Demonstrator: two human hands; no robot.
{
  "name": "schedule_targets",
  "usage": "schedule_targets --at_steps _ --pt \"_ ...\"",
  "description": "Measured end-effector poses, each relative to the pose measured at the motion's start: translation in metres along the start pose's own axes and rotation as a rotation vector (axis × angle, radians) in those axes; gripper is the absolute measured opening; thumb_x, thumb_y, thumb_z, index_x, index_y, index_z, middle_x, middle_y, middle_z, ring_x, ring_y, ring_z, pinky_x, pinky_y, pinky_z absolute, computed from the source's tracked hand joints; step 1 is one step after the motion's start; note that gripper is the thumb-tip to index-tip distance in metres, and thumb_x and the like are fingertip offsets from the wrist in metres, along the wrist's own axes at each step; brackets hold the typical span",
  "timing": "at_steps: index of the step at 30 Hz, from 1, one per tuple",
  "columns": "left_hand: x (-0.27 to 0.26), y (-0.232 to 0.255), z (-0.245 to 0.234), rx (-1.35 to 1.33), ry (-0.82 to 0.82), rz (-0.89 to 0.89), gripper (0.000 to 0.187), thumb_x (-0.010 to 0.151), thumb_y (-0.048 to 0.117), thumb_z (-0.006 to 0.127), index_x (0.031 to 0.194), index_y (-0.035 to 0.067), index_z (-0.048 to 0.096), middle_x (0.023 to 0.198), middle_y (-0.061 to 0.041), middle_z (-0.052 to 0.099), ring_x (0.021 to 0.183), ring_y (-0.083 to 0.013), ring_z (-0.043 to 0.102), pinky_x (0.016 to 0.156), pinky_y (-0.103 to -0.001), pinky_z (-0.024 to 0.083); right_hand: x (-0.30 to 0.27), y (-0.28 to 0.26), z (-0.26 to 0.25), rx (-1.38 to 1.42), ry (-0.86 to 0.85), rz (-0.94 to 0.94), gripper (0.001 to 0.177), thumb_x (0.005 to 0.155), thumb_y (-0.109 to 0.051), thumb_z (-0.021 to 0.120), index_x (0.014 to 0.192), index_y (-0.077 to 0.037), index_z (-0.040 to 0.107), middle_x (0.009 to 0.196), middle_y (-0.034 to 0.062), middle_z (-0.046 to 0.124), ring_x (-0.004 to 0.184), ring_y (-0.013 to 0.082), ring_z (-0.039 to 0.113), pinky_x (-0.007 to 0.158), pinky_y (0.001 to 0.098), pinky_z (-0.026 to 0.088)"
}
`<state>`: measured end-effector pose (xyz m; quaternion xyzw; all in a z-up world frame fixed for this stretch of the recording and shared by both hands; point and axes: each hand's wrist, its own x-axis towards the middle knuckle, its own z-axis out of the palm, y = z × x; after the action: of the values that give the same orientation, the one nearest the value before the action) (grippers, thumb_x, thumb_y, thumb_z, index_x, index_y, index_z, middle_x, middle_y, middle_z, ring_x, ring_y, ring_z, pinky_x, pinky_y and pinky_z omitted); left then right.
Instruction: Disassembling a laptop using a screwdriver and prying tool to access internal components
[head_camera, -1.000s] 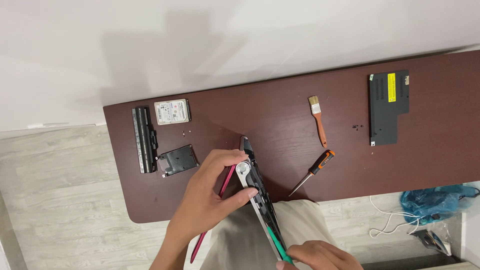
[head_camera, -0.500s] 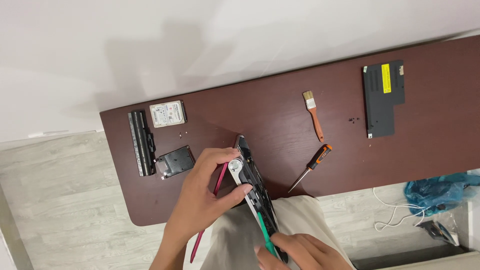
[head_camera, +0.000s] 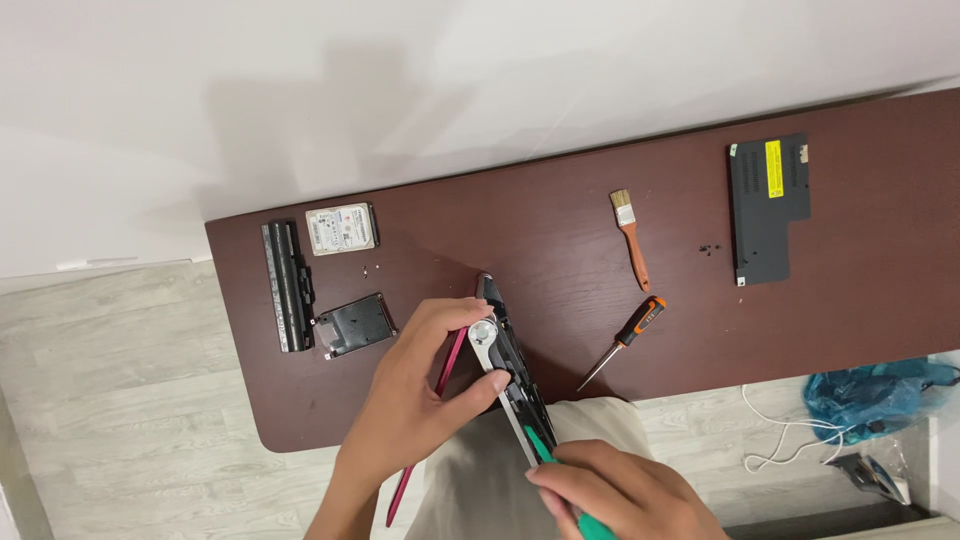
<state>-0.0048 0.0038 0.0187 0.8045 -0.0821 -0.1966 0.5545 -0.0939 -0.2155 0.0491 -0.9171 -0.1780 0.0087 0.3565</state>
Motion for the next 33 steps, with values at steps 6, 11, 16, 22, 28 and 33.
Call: schedule_targets --at_steps 6,11,16,22,28,33 --pt "0.001 0.001 0.003 0.012 0.004 -0.061 0.048 0.085 0.022 0.075 0.130 0.016 0.059 0.132 0.000 0.065 0.125 -0.0173 0.064 0.102 -0.032 0.048 -0.002 0.006 -0.004 0.137 -0.080 0.143 0.014 0.087 -0.014 0.073 0.098 -0.022 0.075 0.095 -0.0040 0.074 0.074 0.0079 0.073 0.062 0.0219 0.062" --pt "0.002 0.004 0.005 0.001 -0.011 -0.121 0.049 0.084 0.022 0.075 0.130 0.018 0.059 0.133 0.003 0.064 0.125 -0.0156 0.064 0.102 -0.033 0.048 -0.002 0.010 -0.007 0.148 -0.074 0.159 0.012 0.089 -0.014 0.069 0.096 -0.021 0.075 0.093 -0.0061 0.074 0.065 0.0059 0.068 0.052 0.0205 0.055" --pt "0.005 0.006 0.006 0.006 -0.013 -0.135 0.048 0.084 0.023 0.074 0.130 0.017 0.060 0.132 0.004 0.064 0.124 -0.0147 0.064 0.102 -0.033 0.047 -0.010 0.022 -0.007 0.138 -0.121 0.218 0.013 0.089 -0.017 0.069 0.096 -0.023 0.077 0.094 -0.0080 0.076 0.069 0.0055 0.071 0.054 0.0217 0.056" --pt "0.010 0.011 0.005 -0.003 -0.008 -0.107 0.048 0.085 0.027 0.073 0.130 0.016 0.061 0.130 0.003 0.064 0.123 -0.0150 0.064 0.102 -0.032 0.047 -0.004 0.023 -0.015 0.245 -0.100 0.166 0.013 0.092 -0.013 0.064 0.095 -0.017 0.076 0.094 -0.0032 0.075 0.074 0.0074 0.072 0.063 0.0199 0.056" --pt "0.014 0.013 0.007 -0.006 -0.024 -0.032 0.046 0.089 0.033 0.068 0.131 0.016 0.059 0.122 0.000 0.062 0.111 -0.0161 0.063 0.094 -0.032 0.048 -0.005 0.025 -0.020 0.303 -0.072 0.207 0.015 0.090 -0.011 0.066 0.097 -0.012 0.079 0.093 0.0017 0.077 0.069 0.0089 0.068 0.059 0.0201 0.054" --pt "0.017 0.016 0.007 0.025 -0.051 -0.038 0.047 0.089 0.034 0.067 0.131 0.016 0.059 0.123 0.001 0.063 0.110 -0.0164 0.064 0.093 -0.034 0.048 -0.006 0.028 -0.023 0.268 -0.063 0.198 0.014 0.090 -0.010 0.066 0.097 -0.011 0.078 0.093 0.0024 0.079 0.082 0.0117 0.077 0.071 0.0217 0.061"
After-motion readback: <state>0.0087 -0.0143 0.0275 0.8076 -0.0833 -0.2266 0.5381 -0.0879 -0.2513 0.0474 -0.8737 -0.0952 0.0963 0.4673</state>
